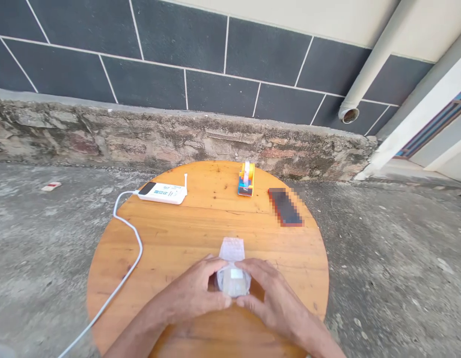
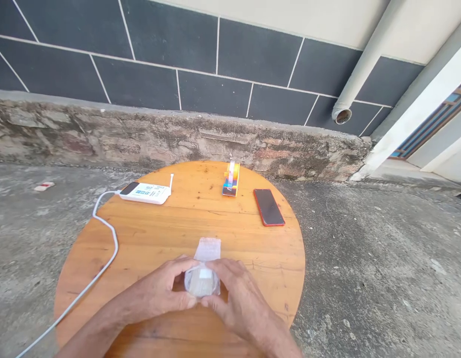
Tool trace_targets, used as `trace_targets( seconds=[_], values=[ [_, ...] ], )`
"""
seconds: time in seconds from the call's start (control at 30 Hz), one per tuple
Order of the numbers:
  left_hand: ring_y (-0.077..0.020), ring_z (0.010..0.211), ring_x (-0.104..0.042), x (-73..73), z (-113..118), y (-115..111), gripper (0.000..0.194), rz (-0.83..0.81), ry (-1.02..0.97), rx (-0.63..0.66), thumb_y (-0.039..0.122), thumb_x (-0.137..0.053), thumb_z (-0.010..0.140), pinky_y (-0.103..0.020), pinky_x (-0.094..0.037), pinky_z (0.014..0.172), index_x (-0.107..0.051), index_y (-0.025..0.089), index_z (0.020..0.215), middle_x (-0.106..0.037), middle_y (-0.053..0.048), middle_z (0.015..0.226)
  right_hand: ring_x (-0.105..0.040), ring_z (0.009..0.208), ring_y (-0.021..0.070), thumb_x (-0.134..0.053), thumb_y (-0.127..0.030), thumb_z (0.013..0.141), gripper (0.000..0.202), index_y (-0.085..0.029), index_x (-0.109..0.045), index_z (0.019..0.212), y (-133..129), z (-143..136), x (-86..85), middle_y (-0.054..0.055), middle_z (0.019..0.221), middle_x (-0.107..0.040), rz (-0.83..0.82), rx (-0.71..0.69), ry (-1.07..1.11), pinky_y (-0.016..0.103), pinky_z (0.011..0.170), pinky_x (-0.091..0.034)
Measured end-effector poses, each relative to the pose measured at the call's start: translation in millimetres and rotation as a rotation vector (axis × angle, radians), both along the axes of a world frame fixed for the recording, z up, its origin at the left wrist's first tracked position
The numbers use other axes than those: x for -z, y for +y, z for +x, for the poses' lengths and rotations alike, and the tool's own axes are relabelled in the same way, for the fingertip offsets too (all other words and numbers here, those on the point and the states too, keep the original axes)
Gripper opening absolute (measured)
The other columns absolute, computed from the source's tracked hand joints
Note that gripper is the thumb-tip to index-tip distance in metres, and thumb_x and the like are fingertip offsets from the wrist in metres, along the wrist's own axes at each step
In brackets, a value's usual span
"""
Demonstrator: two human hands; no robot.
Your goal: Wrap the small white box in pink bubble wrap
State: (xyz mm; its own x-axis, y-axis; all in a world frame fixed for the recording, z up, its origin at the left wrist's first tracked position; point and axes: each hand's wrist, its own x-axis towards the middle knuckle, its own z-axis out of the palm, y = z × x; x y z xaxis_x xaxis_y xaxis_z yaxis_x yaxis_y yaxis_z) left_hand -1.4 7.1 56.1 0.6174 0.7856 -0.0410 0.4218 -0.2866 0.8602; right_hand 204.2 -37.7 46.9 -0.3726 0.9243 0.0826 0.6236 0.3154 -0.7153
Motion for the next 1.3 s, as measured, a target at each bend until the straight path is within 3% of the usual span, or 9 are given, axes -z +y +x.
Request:
trace_targets(
  seconds=[0.1,0.17,0.43,0.57,0.8,1.0,1.07,1.2,1.3],
  values=[
    [-0.0174,0.075,-0.059,1.1,2.8,4.2,0.029,-0.215,-0.117,0.045,0.035,-0.063,0.073,-0.024,-0.046,0.064,-0.067,0.015,0.094,-0.066,-0.002,0.083,-0.056,0.106,0.0222,-0.066,-0.029,0.08,0.042,-0.027,-0.056,0.121,9.3,2.2,-1.4,0.004,0.118,-0.062,-0.048,0.015,0.045,0.035,0.093,-0.041],
    [-0.0182,0.077,-0.059,3.2,4.6,4.7,0.03,-0.266,-0.153,0.016,0.036,-0.061,0.076,-0.025,-0.046,0.065,-0.066,0.014,0.097,-0.067,-0.003,0.085,-0.059,0.1,0.0207,-0.065,-0.028,0.081,0.035,-0.027,-0.059,0.116,15.9,4.0,-3.4,0.002,0.11,-0.065,-0.11,-0.005,0.103,0.032,0.088,-0.044],
    [-0.015,0.072,-0.056,22.3,9.6,-4.7,0.042,-0.079,-0.159,-0.329,0.031,-0.058,0.08,-0.025,-0.046,0.064,-0.054,0.021,0.121,-0.063,-0.002,0.089,-0.059,0.083,0.0171,-0.06,-0.042,0.085,0.037,-0.02,-0.061,0.114,39.6,7.1,0.6,0.003,0.095,-0.066,-0.17,-0.054,0.102,0.027,0.074,-0.045],
    [-0.0158,0.07,-0.056,29.1,12.0,-0.5,0.032,-0.002,-0.108,-0.353,0.032,-0.052,0.084,-0.026,-0.046,0.064,-0.059,0.018,0.112,-0.063,-0.002,0.082,-0.056,0.075,0.0136,-0.054,-0.041,0.089,0.034,-0.018,-0.062,0.112,48.6,5.9,2.8,0.005,0.097,-0.06,-0.078,-0.055,0.004,0.025,0.068,-0.044],
    [-0.0178,0.075,-0.057,25.9,12.9,11.9,0.027,0.154,0.034,-0.321,0.032,-0.043,0.089,-0.027,-0.043,0.067,-0.067,0.02,0.09,-0.065,-0.004,0.082,-0.055,0.081,0.016,-0.048,-0.038,0.092,0.033,-0.019,-0.057,0.117,47.8,-2.4,12.6,0.006,0.099,-0.055,0.09,0.077,-0.074,0.029,0.074,-0.045],
    [-0.0165,0.068,-0.055,23.3,12.3,5.2,0.025,0.206,0.141,-0.32,0.03,-0.043,0.089,-0.026,-0.039,0.062,-0.063,0.021,0.076,-0.062,-0.001,0.073,-0.055,0.08,0.0166,-0.045,-0.034,0.094,0.023,-0.02,-0.06,0.105,36.2,-7.0,18.4,0.006,0.096,-0.055,0.137,0.115,-0.057,0.028,0.07,-0.045],
    [-0.0172,0.07,-0.056,24.4,11.5,-1.6,0.024,0.209,0.149,-0.329,0.031,-0.044,0.089,-0.027,-0.04,0.064,-0.064,0.021,0.08,-0.062,-0.002,0.075,-0.055,0.078,0.0159,-0.044,-0.034,0.094,0.023,-0.021,-0.06,0.103,30.6,-8.4,17.0,0.005,0.093,-0.056,0.117,0.106,-0.053,0.027,0.069,-0.044],
    [-0.0176,0.076,-0.058,30.4,12.1,-16.1,0.028,0.178,0.021,-0.397,0.036,-0.051,0.087,-0.028,-0.045,0.069,-0.059,0.023,0.11,-0.062,-0.004,0.093,-0.055,0.079,0.0153,-0.044,-0.033,0.095,0.022,-0.021,-0.061,0.101,22.2,-10.9,11.4,0.003,0.091,-0.056,0.09,0.078,-0.04,0.027,0.072,-0.042],
    [-0.0171,0.075,-0.058,36.1,13.6,-22.6,0.024,0.164,-0.065,-0.433,0.036,-0.052,0.087,-0.028,-0.047,0.069,-0.06,0.022,0.104,-0.062,-0.004,0.092,-0.055,0.078,0.0151,-0.044,-0.034,0.095,0.023,-0.02,-0.062,0.1,19.9,-10.8,4.7,0.003,0.089,-0.057,0.059,0.057,-0.044,0.027,0.071,-0.042]
  ],
)
